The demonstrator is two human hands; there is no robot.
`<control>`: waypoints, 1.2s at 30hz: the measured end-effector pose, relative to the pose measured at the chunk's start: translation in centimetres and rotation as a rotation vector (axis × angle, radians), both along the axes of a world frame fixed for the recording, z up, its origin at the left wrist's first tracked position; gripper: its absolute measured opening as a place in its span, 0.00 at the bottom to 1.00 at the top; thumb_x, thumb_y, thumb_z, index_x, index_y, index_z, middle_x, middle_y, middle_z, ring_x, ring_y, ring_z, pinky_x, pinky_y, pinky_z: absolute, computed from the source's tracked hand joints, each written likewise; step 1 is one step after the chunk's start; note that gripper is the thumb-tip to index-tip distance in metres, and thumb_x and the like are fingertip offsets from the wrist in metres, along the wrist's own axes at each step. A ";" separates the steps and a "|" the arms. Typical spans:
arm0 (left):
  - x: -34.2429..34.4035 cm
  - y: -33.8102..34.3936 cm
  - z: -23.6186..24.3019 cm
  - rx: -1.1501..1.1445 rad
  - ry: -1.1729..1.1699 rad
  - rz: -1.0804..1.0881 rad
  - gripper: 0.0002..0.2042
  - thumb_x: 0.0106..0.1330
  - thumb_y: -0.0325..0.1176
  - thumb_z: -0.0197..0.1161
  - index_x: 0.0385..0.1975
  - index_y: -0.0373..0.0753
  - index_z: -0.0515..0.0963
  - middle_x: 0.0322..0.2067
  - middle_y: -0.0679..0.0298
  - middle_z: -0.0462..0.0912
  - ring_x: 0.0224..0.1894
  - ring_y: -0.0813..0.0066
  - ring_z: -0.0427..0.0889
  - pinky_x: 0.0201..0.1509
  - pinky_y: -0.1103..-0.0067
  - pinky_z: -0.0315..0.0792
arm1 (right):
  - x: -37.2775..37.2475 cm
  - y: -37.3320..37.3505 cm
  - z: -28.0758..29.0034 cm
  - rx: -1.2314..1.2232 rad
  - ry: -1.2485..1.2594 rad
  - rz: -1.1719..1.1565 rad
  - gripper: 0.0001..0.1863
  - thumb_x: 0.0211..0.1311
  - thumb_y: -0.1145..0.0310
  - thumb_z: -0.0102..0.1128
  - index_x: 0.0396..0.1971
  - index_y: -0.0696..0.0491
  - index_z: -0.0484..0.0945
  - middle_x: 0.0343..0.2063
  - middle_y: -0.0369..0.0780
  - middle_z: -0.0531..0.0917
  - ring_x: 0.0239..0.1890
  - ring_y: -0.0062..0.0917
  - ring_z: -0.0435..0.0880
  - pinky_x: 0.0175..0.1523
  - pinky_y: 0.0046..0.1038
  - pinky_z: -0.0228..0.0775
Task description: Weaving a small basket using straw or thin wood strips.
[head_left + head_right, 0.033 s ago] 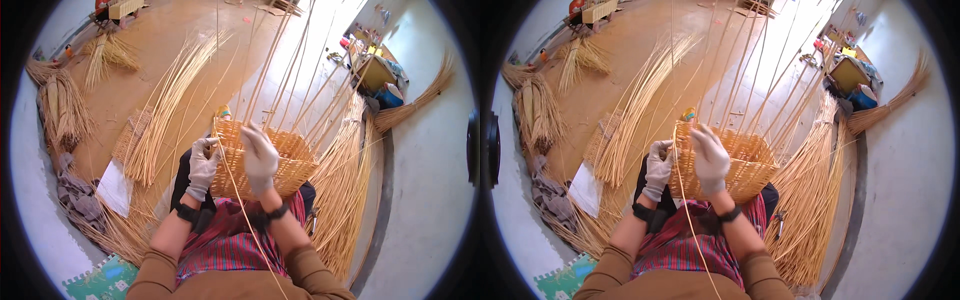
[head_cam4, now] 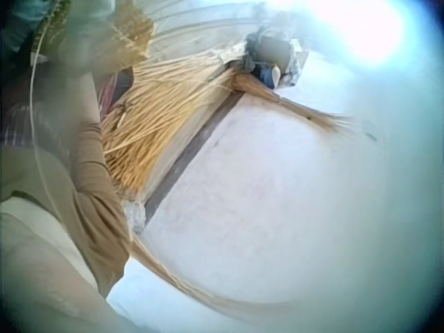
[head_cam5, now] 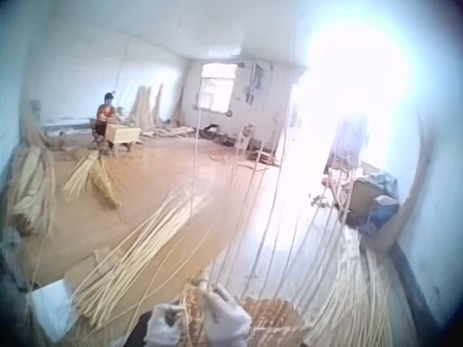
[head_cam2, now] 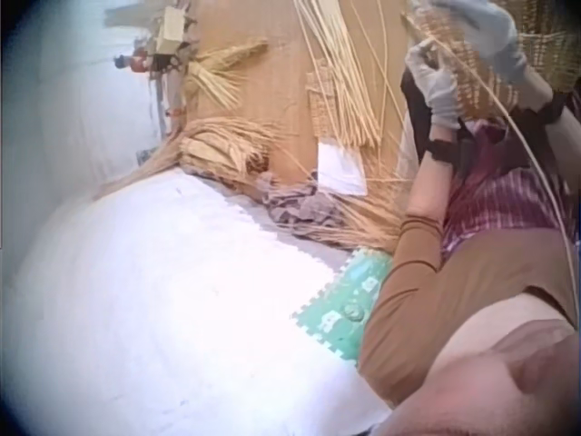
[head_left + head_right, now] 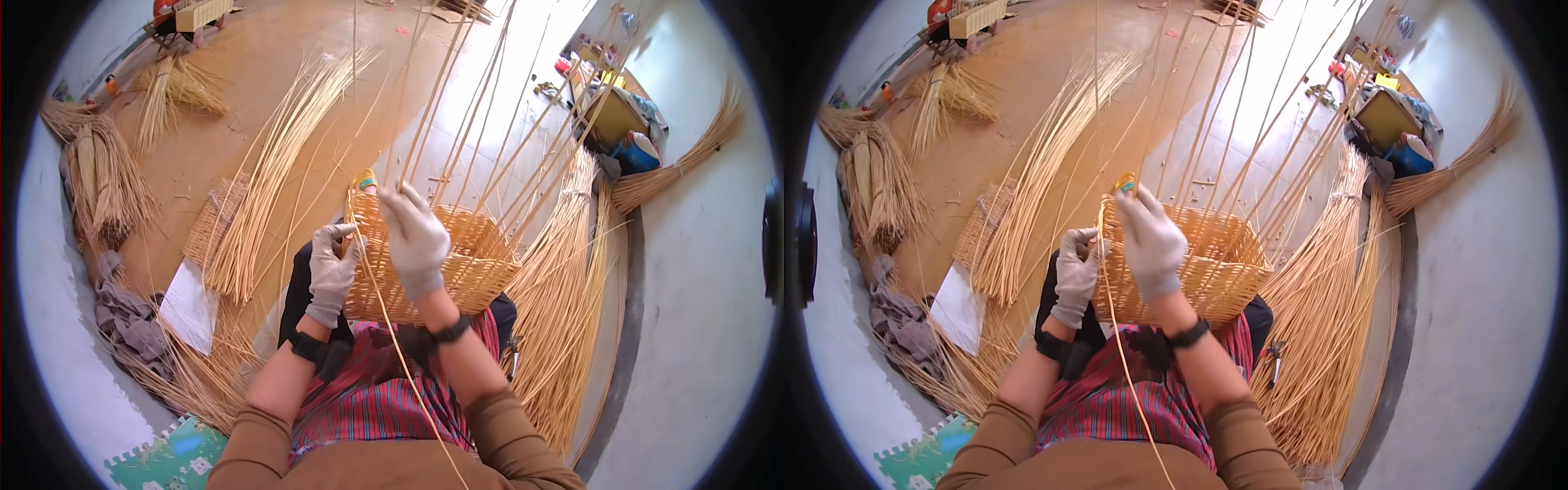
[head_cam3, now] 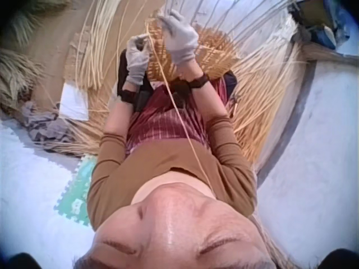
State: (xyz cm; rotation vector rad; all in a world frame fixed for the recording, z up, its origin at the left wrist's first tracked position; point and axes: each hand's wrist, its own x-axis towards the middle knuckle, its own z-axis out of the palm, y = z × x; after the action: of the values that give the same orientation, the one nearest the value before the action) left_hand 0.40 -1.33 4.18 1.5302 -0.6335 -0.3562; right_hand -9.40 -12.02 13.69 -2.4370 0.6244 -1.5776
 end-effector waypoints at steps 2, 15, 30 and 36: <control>-0.3 -0.1 0.2 0.025 -0.004 0.025 0.13 0.65 0.32 0.75 0.46 0.40 0.81 0.38 0.72 0.76 0.33 0.85 0.68 0.40 0.84 0.71 | 2.6 -0.8 1.3 0.150 0.158 -0.170 0.26 0.69 0.75 0.62 0.66 0.39 0.78 0.45 0.49 0.89 0.37 0.33 0.91 0.38 0.24 0.78; -5.6 1.8 4.3 0.081 -0.934 -0.080 0.21 0.60 0.35 0.73 0.54 0.44 0.80 0.49 0.56 0.81 0.49 0.60 0.82 0.51 0.64 0.73 | -10.5 -0.3 -3.5 0.257 0.175 0.020 0.17 0.62 0.81 0.67 0.51 0.55 0.86 0.42 0.44 0.91 0.42 0.31 0.92 0.47 0.27 0.84; -1.5 3.0 2.3 -0.070 -0.553 0.106 0.26 0.59 0.26 0.75 0.59 0.36 0.76 0.55 0.52 0.80 0.54 0.55 0.82 0.61 0.68 0.75 | -7.3 8.8 0.6 0.250 0.307 0.184 0.22 0.59 0.70 0.73 0.55 0.51 0.84 0.45 0.44 0.87 0.46 0.39 0.88 0.49 0.35 0.83; 1.7 1.8 0.1 -0.175 -0.132 -0.294 0.29 0.66 0.32 0.73 0.65 0.34 0.71 0.67 0.53 0.74 0.67 0.64 0.75 0.71 0.70 0.70 | -2.4 11.4 0.1 0.303 0.196 0.259 0.16 0.57 0.73 0.75 0.47 0.52 0.88 0.46 0.48 0.88 0.45 0.39 0.90 0.46 0.31 0.85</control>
State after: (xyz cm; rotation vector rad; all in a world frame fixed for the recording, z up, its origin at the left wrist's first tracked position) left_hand 2.07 0.45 4.24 1.3021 -0.9729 -0.4127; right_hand -11.83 -0.57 13.74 -2.3451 0.5080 -1.0708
